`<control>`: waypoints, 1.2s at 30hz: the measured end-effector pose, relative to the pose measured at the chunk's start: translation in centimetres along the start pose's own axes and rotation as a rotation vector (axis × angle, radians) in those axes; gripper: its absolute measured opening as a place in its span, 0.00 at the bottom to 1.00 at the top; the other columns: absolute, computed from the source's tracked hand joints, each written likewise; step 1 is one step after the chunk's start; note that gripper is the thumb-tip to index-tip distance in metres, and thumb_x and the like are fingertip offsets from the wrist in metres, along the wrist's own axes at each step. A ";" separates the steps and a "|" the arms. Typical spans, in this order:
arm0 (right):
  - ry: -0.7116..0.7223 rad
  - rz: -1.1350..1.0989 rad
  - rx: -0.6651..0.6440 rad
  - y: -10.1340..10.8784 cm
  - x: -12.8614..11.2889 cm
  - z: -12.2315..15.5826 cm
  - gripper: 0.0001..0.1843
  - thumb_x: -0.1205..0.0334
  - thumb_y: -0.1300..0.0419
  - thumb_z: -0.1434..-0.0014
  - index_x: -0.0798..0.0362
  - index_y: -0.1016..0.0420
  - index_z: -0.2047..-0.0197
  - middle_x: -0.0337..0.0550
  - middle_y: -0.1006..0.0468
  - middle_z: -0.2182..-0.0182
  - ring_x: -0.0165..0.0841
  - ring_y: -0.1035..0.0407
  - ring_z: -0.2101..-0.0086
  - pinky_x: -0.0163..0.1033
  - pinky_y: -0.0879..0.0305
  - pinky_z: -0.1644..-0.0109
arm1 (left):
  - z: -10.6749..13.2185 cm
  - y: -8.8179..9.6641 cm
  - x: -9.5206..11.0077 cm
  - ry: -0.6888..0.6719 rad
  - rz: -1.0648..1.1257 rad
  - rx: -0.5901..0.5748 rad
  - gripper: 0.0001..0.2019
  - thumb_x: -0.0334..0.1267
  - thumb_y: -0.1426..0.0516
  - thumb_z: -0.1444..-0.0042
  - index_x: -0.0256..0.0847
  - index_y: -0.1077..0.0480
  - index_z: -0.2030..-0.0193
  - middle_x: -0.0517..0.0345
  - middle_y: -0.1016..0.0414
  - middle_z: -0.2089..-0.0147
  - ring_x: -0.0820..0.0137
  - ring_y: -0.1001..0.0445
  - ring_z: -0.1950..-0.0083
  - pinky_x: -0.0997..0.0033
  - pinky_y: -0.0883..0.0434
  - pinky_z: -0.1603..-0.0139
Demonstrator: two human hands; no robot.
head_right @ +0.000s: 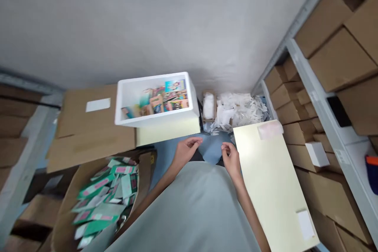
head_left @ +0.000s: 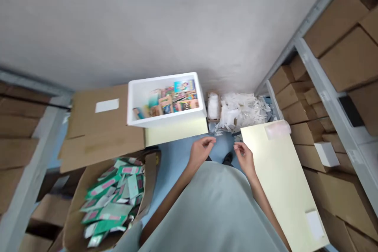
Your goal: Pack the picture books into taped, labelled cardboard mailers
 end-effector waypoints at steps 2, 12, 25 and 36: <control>0.039 0.047 -0.098 -4.2 -2.3 0.2 0.20 0.43 0.39 0.29 0.50 0.17 0.48 0.51 0.12 0.52 0.43 0.18 0.53 0.46 0.22 0.46 | 0.4 3.2 -0.3 -0.005 0.050 0.052 0.13 0.51 0.36 0.41 0.46 0.14 0.61 0.53 0.10 0.58 0.57 0.12 0.55 0.56 0.16 0.46; 0.143 0.147 -0.480 -29.4 -10.7 1.2 0.21 0.42 0.38 0.31 0.50 0.17 0.51 0.51 0.12 0.56 0.44 0.17 0.55 0.47 0.22 0.47 | 0.7 27.6 -5.8 0.004 0.194 0.334 0.10 0.44 0.37 0.40 0.43 0.15 0.61 0.51 0.11 0.56 0.60 0.13 0.53 0.60 0.16 0.46; -0.203 0.228 -0.824 -54.8 -6.4 1.3 0.08 0.59 0.29 0.46 0.49 0.19 0.62 0.39 0.16 0.68 0.36 0.22 0.63 0.42 0.25 0.50 | 1.1 45.1 -22.3 0.298 0.315 0.634 0.10 0.43 0.36 0.48 0.43 0.16 0.63 0.51 0.11 0.58 0.60 0.14 0.53 0.60 0.19 0.42; -0.349 0.284 -0.803 -64.3 -1.7 1.0 0.24 0.40 0.28 0.47 0.49 0.31 0.71 0.32 0.28 0.79 0.32 0.27 0.71 0.35 0.28 0.66 | 4.1 45.5 -30.9 0.586 0.527 0.752 0.09 0.44 0.34 0.45 0.41 0.20 0.63 0.52 0.14 0.65 0.62 0.15 0.61 0.61 0.17 0.52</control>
Point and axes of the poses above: each hand's wrist, its own z-axis away from the middle knuckle, its own y-axis out of the back of the hand, x = y × z, the point moved 9 cm from there along -z, towards the middle knuckle
